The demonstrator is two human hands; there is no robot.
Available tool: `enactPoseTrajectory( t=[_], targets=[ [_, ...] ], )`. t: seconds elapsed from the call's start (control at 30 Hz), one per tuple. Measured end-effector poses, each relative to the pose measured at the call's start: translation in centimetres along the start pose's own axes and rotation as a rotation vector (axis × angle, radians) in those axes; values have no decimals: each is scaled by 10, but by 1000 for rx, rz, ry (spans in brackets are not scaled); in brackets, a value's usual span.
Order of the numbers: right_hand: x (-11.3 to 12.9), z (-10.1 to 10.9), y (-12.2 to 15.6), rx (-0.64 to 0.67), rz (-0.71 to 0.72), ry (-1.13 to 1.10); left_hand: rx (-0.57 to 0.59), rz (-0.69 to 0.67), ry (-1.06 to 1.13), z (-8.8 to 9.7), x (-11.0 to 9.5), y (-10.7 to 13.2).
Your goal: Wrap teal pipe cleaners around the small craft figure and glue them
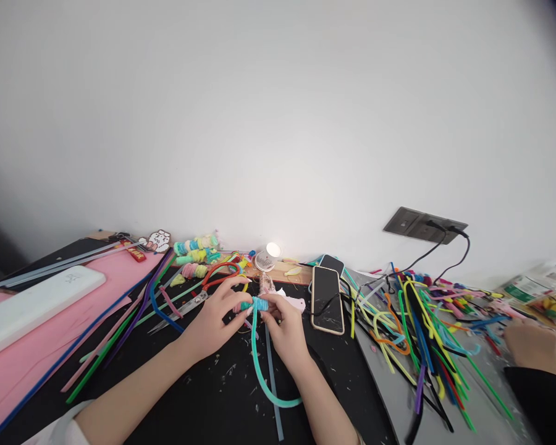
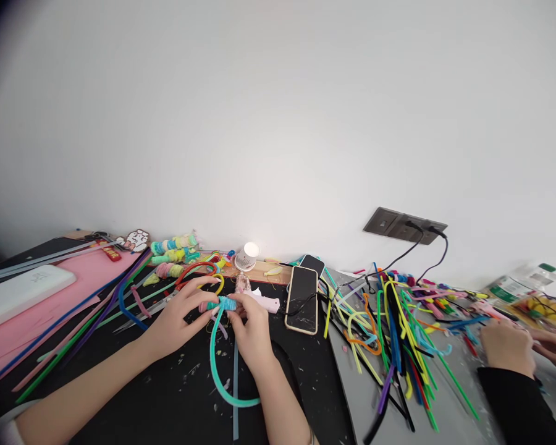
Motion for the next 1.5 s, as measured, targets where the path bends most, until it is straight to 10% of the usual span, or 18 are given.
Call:
enactPoseTrajectory(
  t=[0.6,0.93,1.23,1.37,1.5],
  targets=[
    [-3,-2,1,1,-56,-46,31,25,17,1,-1,-1],
    [-8,-2,-2,-32,-104,-158,-18,227,406,-8,15,1],
    [-2,3,-2,49,-8,49,-109,289,216,4,20,-8],
    [-21,15,-3,-199,-109,410,-249,303,189,11,29,-6],
    [-31,11,-2,-78,-139,705,-332,313,208,15,34,-6]
  ],
)
Point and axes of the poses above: each hand's wrist, its own y-axis away from the middle knuckle, its own z-axis out of the back of the hand, x = y × z, the point moved 3 cm from there along -y, towards the middle knuckle, and after that the axes turned 11 degrees about y, right-handed, at the moved point
